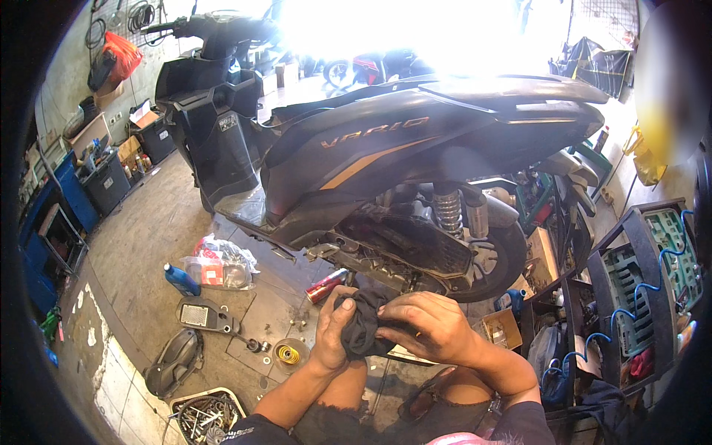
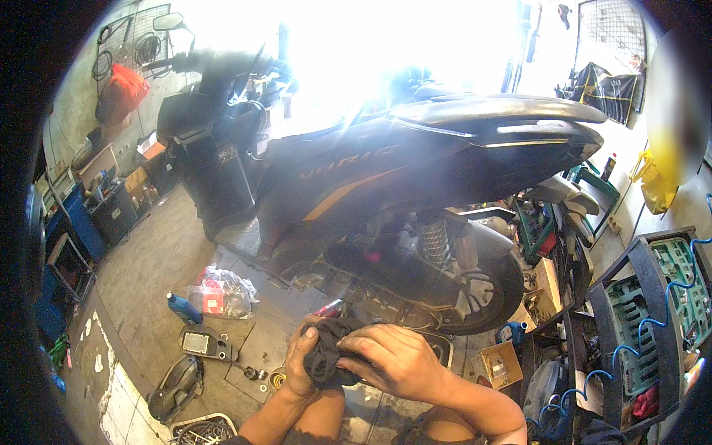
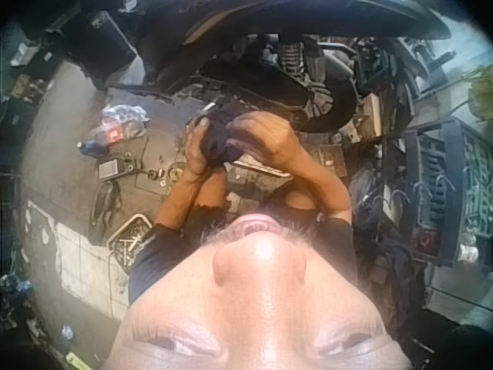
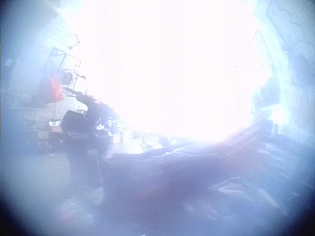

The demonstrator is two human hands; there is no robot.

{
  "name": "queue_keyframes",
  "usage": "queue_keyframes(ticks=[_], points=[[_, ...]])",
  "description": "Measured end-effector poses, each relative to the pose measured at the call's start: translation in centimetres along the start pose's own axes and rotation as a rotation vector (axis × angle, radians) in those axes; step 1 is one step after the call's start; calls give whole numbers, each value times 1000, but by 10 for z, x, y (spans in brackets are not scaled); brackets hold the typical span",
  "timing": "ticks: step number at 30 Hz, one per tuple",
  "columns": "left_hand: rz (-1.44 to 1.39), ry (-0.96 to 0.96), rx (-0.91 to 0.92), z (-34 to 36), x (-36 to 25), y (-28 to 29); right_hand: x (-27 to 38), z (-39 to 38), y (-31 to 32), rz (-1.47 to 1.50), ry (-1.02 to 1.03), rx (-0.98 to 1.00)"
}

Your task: The person replaces a motorcycle drive belt. They use a cloth to clean components, remove the transmission assembly, unwrap a new belt from a plastic bag, and position it for installation.

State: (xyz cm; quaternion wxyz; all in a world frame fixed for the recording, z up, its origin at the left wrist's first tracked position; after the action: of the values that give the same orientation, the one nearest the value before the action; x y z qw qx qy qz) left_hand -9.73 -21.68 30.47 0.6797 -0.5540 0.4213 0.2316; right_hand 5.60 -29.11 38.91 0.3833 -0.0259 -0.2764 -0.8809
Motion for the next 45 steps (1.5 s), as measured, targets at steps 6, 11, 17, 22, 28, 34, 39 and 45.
queue_keyframes(ticks=[6, 11, 17, 22, 28, 34, 39, 45], points=[[25, -34, 4, 2, 4, 2, -3, -3, 2, 5, 18, 59], [29, -36, 11, 2, 3, 3, -2, -4, 1, 15, -41, 56], [1, -21, 6, 2, 7, 3, -1, -1, 1, -19, 3, 18], [-22, -18, -5, 1, 5, 4, -1, -2, 1, 6, -16, 46], [-98, 6, 40, 2, 7, 3, -1, -3, 3, 9, -38, 61], [-85, 1, 40, 1, 2, 1, -1, -3, 1, 3, -19, 54], [-110, 3, 33, 2, 7, 3, -2, -3, 1, 4, -32, 59], [-83, -18, 31, 2, 5, 0, 0, -3, 1, -4, -35, 30]])
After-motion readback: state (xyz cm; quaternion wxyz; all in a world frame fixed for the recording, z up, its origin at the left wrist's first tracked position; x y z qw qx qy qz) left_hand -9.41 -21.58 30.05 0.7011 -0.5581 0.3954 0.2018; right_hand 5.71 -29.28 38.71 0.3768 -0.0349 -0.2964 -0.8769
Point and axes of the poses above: each hand's wrist, its own z-axis towards the middle knuckle, its own y-axis out of the back of the hand, x = y × z, the point moved 2 cm from there along z, towards the middle knuckle, and after that the axes turned 13 degrees about -x, right-handed, at the moved point
